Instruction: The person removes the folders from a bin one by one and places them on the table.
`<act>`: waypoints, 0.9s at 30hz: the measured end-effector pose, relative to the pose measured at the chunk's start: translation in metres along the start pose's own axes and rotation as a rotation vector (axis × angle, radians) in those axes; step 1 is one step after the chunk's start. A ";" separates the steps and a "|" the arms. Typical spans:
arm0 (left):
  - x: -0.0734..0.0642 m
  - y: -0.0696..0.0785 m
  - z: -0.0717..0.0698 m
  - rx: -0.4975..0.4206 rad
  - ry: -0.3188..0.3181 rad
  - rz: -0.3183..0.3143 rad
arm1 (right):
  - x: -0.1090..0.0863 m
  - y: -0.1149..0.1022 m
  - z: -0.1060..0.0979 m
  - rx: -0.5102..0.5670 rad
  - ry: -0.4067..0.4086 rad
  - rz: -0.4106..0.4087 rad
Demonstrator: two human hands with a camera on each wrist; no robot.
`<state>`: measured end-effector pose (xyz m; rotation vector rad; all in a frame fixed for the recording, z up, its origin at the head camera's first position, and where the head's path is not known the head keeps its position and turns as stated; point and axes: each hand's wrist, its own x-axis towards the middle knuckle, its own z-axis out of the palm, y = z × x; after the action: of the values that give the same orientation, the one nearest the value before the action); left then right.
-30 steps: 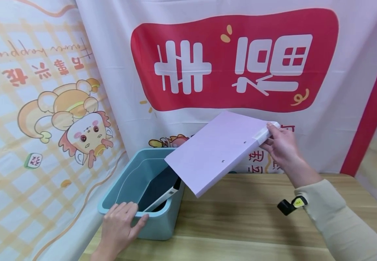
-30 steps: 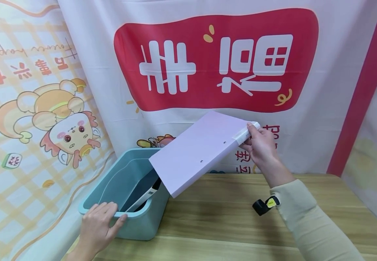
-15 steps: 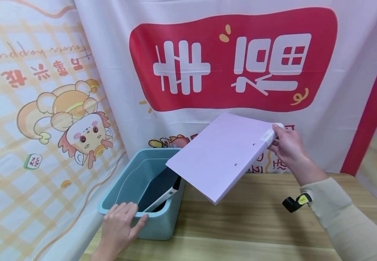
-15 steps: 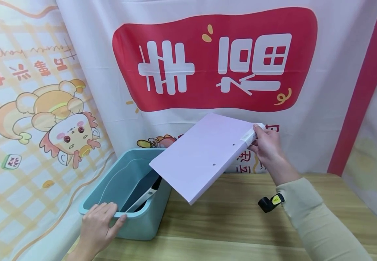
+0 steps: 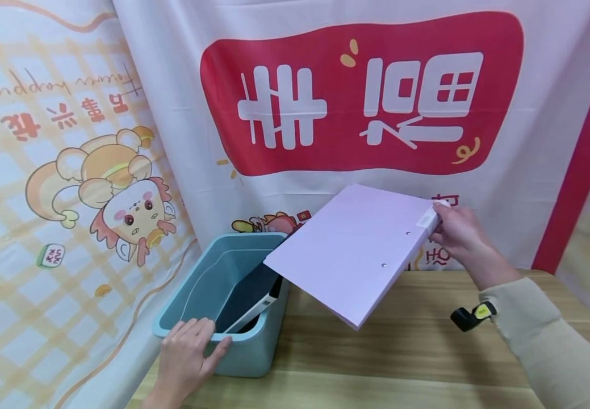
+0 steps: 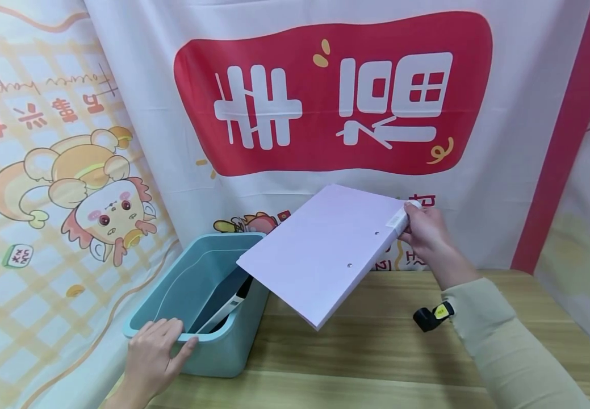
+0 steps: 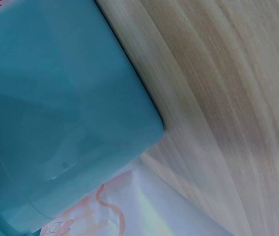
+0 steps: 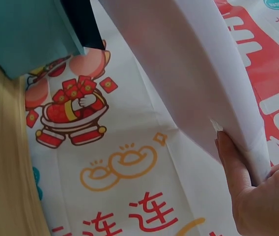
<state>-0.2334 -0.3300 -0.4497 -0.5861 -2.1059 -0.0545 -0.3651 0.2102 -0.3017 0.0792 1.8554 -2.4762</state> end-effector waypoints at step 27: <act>-0.002 -0.002 -0.001 -0.001 -0.005 -0.004 | -0.002 0.004 -0.045 -0.079 -0.006 0.066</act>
<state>-0.2327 -0.3326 -0.4506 -0.5829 -2.1116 -0.0560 -0.3619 0.2525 -0.3176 0.1275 1.9132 -2.3554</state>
